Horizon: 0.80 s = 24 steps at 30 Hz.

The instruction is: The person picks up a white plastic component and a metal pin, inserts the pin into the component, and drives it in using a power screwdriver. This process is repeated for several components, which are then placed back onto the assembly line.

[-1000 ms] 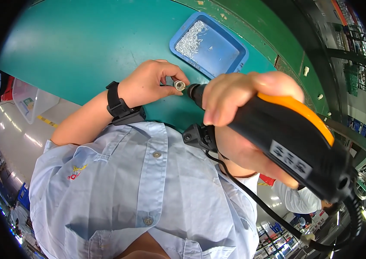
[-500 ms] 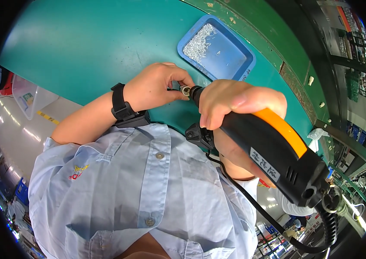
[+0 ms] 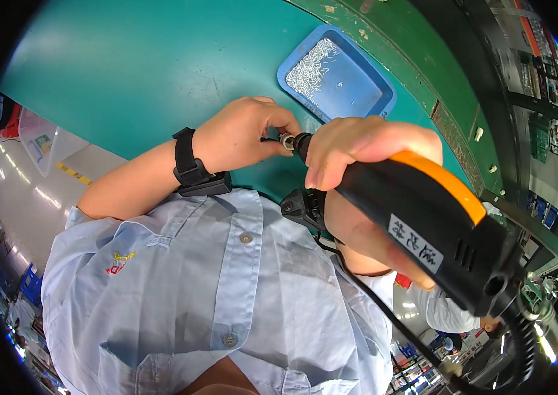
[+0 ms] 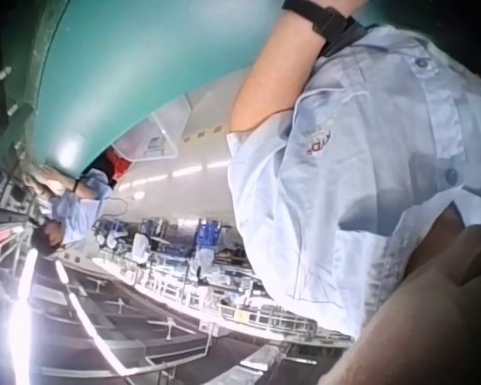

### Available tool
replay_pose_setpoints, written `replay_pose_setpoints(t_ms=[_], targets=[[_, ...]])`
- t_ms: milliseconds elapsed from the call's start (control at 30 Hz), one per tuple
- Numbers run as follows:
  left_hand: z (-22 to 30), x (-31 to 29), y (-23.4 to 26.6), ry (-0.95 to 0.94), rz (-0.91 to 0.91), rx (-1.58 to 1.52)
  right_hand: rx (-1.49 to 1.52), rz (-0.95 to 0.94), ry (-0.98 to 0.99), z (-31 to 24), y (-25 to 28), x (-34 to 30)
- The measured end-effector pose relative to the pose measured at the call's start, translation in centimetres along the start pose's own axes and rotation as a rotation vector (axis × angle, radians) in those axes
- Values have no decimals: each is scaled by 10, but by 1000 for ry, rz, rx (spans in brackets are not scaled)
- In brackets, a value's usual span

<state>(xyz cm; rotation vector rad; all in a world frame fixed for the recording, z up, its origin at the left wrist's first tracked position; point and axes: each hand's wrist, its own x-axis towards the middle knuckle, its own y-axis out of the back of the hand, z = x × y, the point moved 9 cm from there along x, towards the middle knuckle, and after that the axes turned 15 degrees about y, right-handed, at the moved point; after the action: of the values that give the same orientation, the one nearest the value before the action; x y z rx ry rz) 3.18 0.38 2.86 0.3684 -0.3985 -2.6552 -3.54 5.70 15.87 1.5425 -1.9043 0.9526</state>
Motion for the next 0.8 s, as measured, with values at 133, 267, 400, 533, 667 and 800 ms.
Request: replay_pose_setpoints(t_ms=[133,267,400,533,667,800], targets=[[-1,0,-1,-8,9,0,17,-12,-10,1,1,2],[0,1,-2,-5,1,-2,16,-66,10,-2,-1,2],[1,1,-3,-3,0,8,-43,-19,10,-7,-1,2],[2,1,-4,-5,-6,2,-86,30,-2,-7,0,3],[6,0,-5,-4,-17,-13,-106,-17,31,-10,1,3],[8,-1,-5,5,-21,-25,-92,-47,3,-9,0,5]])
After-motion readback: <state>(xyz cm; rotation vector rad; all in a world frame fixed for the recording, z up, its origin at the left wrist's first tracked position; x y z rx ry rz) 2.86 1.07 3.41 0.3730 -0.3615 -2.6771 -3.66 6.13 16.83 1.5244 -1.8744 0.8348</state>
